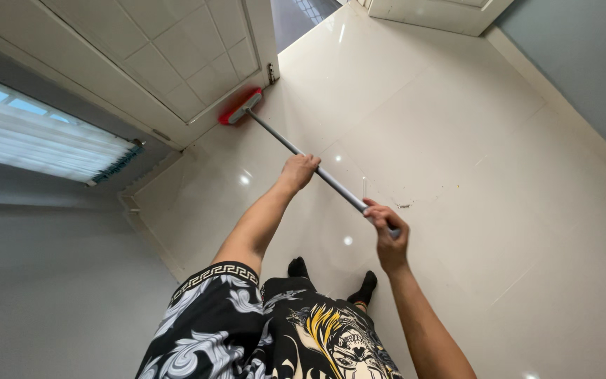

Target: The person sweeps debris across a tiled floor toward an open doorway using a broom.

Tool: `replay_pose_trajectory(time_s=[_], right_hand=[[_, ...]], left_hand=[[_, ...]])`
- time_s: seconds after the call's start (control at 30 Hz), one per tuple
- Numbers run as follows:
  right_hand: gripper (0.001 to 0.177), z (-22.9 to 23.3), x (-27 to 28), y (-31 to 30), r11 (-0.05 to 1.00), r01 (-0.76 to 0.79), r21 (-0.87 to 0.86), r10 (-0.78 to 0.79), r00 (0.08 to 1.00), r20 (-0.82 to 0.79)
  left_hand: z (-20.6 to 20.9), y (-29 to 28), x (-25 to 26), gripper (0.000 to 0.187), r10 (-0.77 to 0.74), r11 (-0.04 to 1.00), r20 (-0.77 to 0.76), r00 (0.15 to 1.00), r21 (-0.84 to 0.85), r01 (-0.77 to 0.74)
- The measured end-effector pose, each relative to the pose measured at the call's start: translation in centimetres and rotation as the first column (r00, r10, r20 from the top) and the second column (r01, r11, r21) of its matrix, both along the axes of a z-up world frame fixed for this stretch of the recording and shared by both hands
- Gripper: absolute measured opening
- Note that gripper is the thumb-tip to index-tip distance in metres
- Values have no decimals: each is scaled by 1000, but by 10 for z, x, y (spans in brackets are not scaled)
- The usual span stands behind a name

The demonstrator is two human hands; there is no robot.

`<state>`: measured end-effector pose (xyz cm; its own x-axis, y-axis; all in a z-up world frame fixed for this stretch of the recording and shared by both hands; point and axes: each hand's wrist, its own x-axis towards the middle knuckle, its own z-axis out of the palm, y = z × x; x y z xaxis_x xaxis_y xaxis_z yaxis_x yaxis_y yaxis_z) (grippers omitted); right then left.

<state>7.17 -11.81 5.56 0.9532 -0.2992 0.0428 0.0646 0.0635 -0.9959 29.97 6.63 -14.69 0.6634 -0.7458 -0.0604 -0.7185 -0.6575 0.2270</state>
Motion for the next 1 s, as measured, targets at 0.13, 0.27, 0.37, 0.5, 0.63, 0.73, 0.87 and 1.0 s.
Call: replay_pose_trajectory(time_s=[0.13,0.27,0.37,0.5,0.63,0.73,0.87,1.0], right_hand=[[25,-22,6,5,998,51,29,-50,998,-32],[25,2,-22,-27,973,212,88,-214,977,22],[28,50,-45,-48,950,304,67,-311,942,128],[30,123,-86,-72,930,368,-26,-350,902,253],[32,171,-155,-77,824,493,-280,-449,869,208],[38,178,-205,-93,845,412,-341,-369,911,185],[47,164,-228,-141,883,83,-462,6,982,189],[46,108,-185,-105,916,355,-190,-242,862,444]], left_hand=[[-22,-22,-9,17,160,986,-14,987,55,-159],[-17,-59,-40,32,64,998,-97,993,-10,-65],[6,-102,-81,31,-87,973,-143,986,-225,54],[70,-146,-137,19,-258,896,-244,935,-421,137],[134,-157,-186,18,-414,869,-330,849,-422,260],[164,-154,-200,25,-602,717,-83,794,-492,493],[190,-140,-179,29,-677,677,-33,735,-420,604],[173,-112,-118,27,-662,717,-71,746,-349,603]])
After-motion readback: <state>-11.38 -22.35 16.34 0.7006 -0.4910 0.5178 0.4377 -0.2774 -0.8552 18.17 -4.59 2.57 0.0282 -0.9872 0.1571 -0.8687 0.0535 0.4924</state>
